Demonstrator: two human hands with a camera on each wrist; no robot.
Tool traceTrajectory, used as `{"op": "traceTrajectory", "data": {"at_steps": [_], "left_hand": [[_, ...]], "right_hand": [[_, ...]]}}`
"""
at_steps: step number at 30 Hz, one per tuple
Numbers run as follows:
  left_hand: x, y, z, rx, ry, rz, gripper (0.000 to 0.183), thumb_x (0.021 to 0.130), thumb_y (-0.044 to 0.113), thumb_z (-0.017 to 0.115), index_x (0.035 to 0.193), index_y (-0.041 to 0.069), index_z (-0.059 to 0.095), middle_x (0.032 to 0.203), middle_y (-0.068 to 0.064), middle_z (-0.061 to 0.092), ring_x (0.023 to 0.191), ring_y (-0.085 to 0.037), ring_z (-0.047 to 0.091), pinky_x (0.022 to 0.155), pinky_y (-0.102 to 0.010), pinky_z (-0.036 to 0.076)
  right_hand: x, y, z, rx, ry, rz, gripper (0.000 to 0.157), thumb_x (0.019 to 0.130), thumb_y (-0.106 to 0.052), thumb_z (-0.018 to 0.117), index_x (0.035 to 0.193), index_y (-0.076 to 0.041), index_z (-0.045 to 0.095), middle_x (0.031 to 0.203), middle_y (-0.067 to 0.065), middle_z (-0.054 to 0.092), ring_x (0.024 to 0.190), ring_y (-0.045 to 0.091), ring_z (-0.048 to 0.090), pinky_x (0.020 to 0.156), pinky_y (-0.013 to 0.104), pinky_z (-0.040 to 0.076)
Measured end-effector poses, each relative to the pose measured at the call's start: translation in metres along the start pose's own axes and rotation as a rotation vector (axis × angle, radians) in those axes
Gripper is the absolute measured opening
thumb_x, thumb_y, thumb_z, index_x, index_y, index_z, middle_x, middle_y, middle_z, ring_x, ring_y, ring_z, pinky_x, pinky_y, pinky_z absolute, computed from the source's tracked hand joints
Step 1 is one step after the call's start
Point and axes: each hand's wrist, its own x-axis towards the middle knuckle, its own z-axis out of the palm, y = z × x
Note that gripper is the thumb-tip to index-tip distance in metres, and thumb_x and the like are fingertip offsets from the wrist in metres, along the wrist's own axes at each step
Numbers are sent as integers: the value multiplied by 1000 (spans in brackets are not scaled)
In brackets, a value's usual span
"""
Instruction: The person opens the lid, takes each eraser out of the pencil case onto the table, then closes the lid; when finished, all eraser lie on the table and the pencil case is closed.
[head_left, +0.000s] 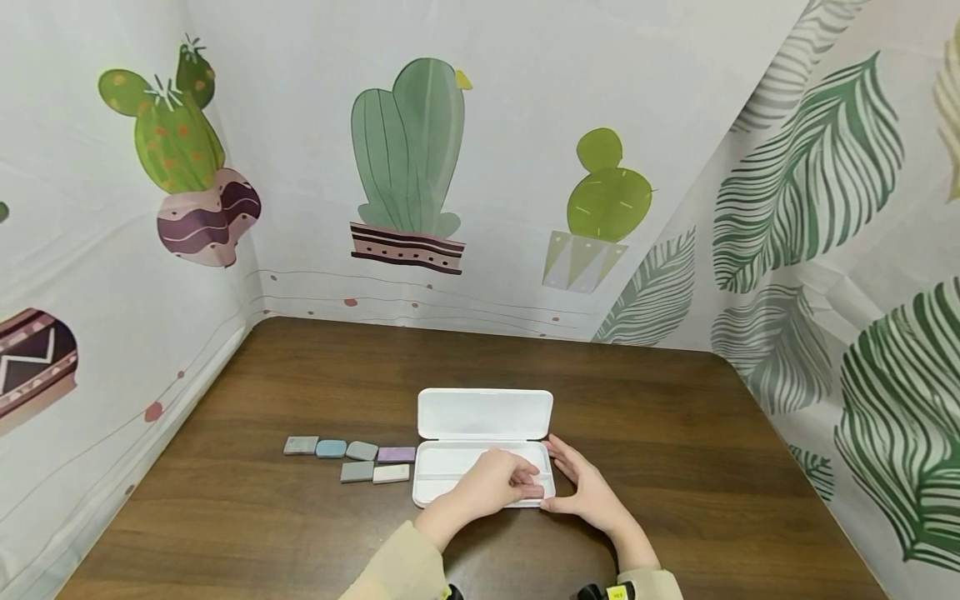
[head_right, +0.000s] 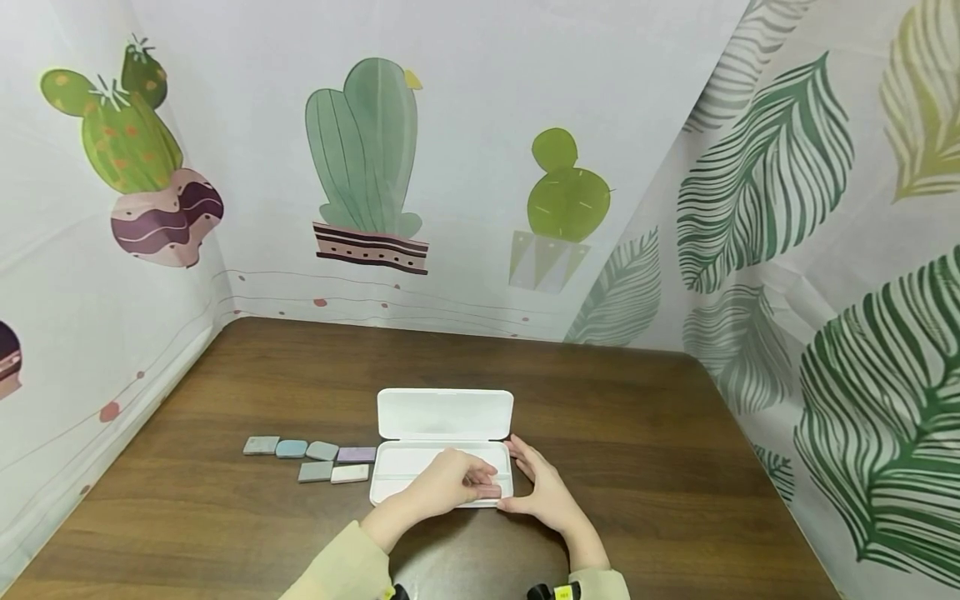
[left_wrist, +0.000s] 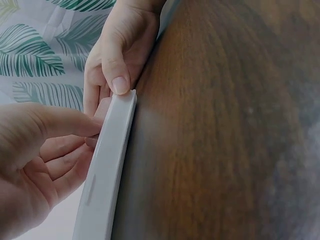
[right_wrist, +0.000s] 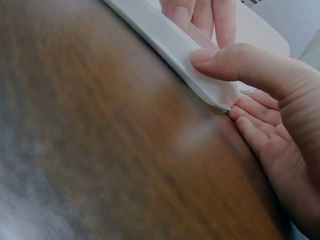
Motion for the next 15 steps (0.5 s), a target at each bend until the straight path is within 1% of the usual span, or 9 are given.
{"op": "traceTrajectory", "data": {"at_steps": [5,7,11,15], "left_hand": [[-1,-2,-1,-34,34,6,25,84,16,76,105,1,74,86,-3,77,80,-7,71,74,-16,54],[-1,-2,-2,-55,45,7,25,83,11,75,106,0,73,86,-4,76,80,-8,71,74,-16,53],[-4,-4,-7,-137,62,16,29,81,1,72,110,-2,72,89,-8,76,82,-12,71,75,-18,54],[-7,-9,-12,-201,72,31,29,83,1,71,113,-3,70,93,-11,76,84,-15,71,77,-19,55]], "right_hand": [[0,0,0,4,-1,1,92,72,-3,83,146,12,30,142,35,43,129,-8,42,106,7,32],[0,-1,0,6,-1,3,92,72,-2,83,146,12,30,142,35,43,128,-8,42,106,7,32],[0,-1,1,3,-1,19,93,72,-4,83,146,11,30,142,34,43,128,-8,42,106,7,32],[0,0,1,-3,0,38,93,72,-5,83,147,10,30,143,32,43,128,-7,42,106,7,32]]}}
